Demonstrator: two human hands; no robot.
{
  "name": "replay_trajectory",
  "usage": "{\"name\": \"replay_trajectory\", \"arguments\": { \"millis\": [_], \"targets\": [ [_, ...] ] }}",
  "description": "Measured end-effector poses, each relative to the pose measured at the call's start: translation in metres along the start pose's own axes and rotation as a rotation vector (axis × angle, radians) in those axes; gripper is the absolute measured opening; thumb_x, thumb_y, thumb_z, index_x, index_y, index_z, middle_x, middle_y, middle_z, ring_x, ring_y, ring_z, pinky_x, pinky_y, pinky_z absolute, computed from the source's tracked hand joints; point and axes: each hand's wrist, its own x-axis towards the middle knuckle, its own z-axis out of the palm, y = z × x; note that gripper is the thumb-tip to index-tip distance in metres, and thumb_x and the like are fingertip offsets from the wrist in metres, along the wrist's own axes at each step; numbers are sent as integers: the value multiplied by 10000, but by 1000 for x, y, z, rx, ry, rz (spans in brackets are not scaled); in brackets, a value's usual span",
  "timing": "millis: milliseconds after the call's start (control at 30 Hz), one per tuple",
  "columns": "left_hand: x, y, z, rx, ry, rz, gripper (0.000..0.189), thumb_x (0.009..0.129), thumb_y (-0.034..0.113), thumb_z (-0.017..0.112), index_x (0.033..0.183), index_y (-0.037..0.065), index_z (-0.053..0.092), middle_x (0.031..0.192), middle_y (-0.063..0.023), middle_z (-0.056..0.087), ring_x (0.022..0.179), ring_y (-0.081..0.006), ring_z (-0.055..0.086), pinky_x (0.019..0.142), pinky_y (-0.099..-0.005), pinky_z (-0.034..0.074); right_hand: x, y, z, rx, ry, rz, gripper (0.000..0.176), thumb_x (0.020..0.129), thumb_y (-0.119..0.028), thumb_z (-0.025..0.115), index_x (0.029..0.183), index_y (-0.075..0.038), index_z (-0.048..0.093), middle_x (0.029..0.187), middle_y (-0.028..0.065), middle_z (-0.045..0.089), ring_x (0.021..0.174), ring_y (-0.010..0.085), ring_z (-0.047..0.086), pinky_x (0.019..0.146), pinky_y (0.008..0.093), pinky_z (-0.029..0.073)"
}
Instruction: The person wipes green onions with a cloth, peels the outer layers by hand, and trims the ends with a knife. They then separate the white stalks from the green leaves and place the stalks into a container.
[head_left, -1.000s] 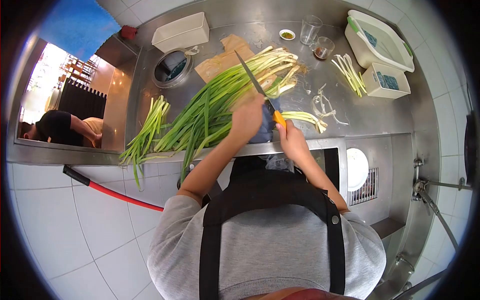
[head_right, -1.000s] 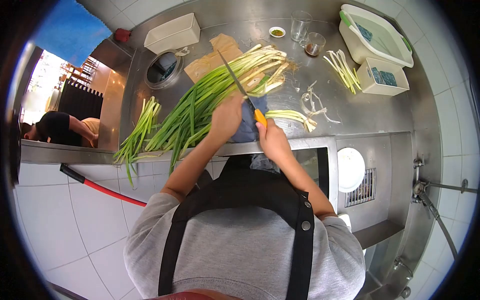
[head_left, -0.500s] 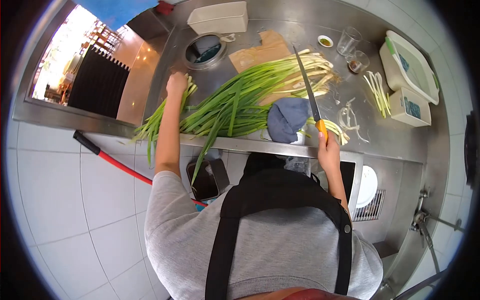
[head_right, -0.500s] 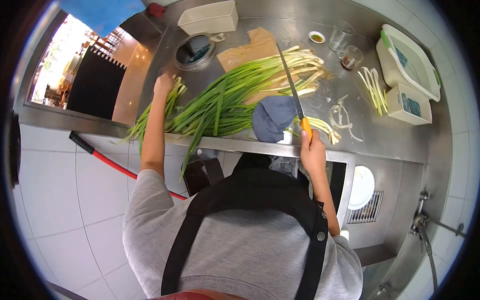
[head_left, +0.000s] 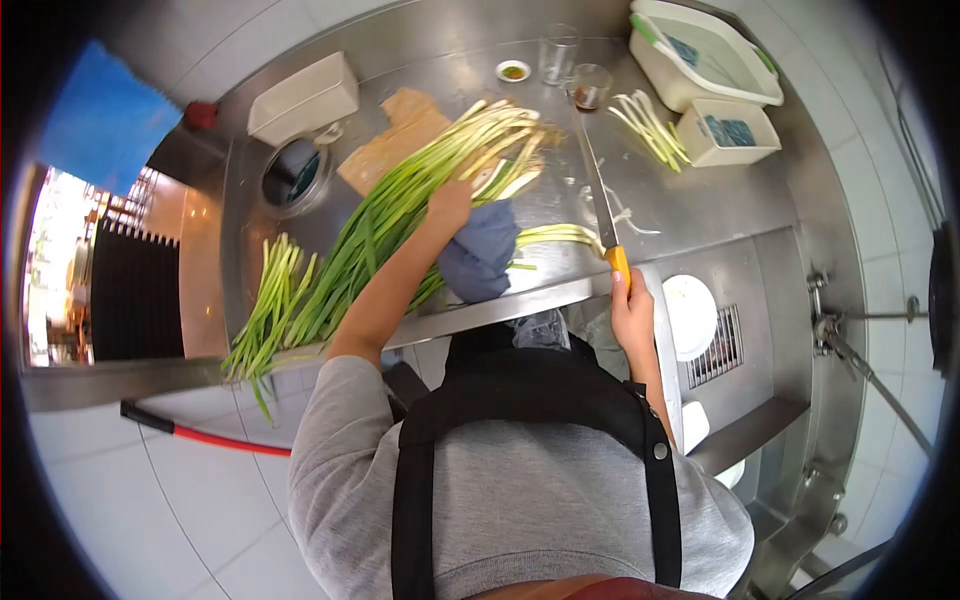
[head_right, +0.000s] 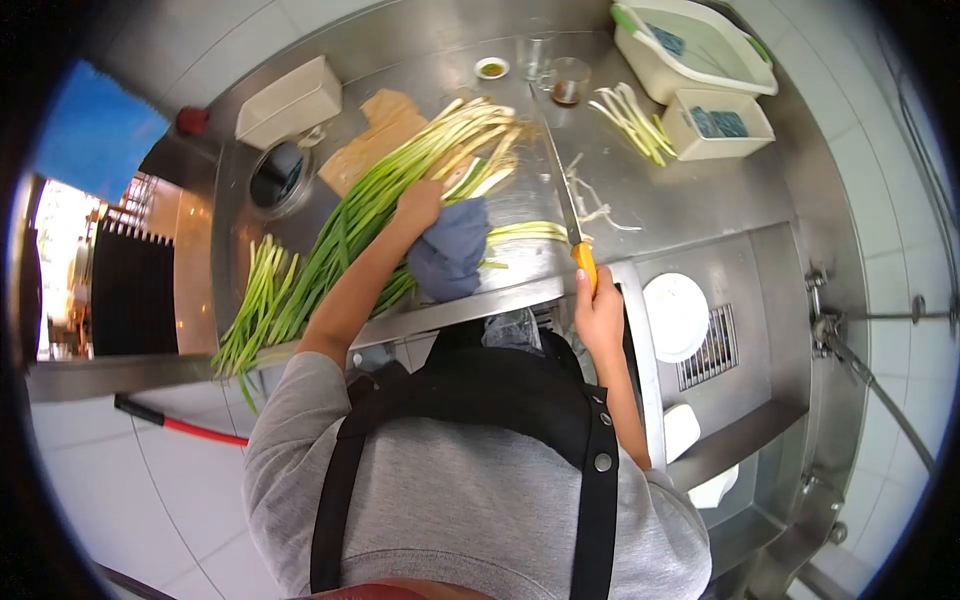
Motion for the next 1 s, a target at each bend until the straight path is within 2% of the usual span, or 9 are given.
{"name": "replay_trajectory", "arguments": {
  "millis": [367, 400, 433, 533, 667, 800, 867, 967, 1000],
  "targets": [
    [5, -6, -18, 134, -239, 84, 257, 744, 124, 558, 984, 41, 597, 940, -211, 629, 907, -364, 607, 771, -445, 491, -56, 40, -49, 51, 251, 172, 306, 938, -284, 460, 899, 15, 511, 581, 183, 521, 542, 344, 527, 536, 405, 400],
    [10, -3, -19, 98, -231, 56, 274, 736, 128, 564, 987, 21, 586, 937, -231, 622, 906, -372, 604, 772, -449, 487, -62, 42, -53, 52, 251, 219, 303, 944, -286, 453, 902, 7, 521, 602, 132, 524, 557, 256, 512, 544, 356, 399],
    [12, 13, -35, 103, -222, 81, 274, 736, 128, 564, 987, 21, 586, 937, -231, 622, 906, -372, 604, 772, -449, 487, -65, 45, -56, 55, 250, 266, 302, 950, -287, 447, 905, -1, 530, 623, 81, 527, 572, 168, 497, 551, 307, 397],
    [4, 68, -101, -222, -152, 260, 248, 710, 159, 586, 885, -15, 557, 811, -237, 600, 765, -386, 594, 696, -425, 473, -75, 52, -64, 84, 291, 297, 296, 952, -274, 442, 902, 3, 532, 619, 61, 517, 577, 147, 487, 558, 294, 395],
    [54, 125, -65, -419, -208, 383, 264, 696, 247, 647, 792, 10, 579, 719, -175, 612, 661, -313, 600, 629, -385, 475, -80, 66, -68, 86, 310, 315, 286, 947, -262, 449, 915, 8, 536, 591, 95, 512, 546, 190, 494, 538, 326, 392],
    [106, 206, -26, -547, -415, 240, 306, 720, 291, 661, 856, 19, 628, 734, -154, 650, 610, -258, 624, 603, -359, 493, -78, 66, -71, 73, 293, 283, 292, 943, -269, 458, 936, 13, 533, 583, 168, 526, 522, 277, 521, 519, 376, 397],
    [150, 242, 0, -588, -424, 282, 348, 797, 318, 639, 913, -7, 589, 739, -107, 643, 475, -141, 553, 499, -284, 454, -75, 60, -72, 56, 269, 296, 292, 946, -272, 452, 909, 6, 534, 598, 118, 526, 543, 217, 505, 535, 341, 398],
    [136, 282, -9, -884, -182, 106, 445, 811, 349, 643, 1064, -10, 573, 832, -126, 658, 566, -162, 610, 585, -290, 498, -72, 56, -69, 37, 227, 287, 303, 949, -284, 447, 878, -2, 533, 618, 75, 534, 565, 167, 497, 549, 315, 401],
    [132, 285, -7, -741, -70, 247, 467, 816, 339, 645, 1117, -5, 553, 865, -132, 658, 622, -173, 625, 624, -299, 505, -70, 57, -68, 30, 200, 294, 307, 950, -287, 447, 878, -1, 533, 615, 72, 531, 568, 162, 494, 551, 314, 400]
  ]
}}
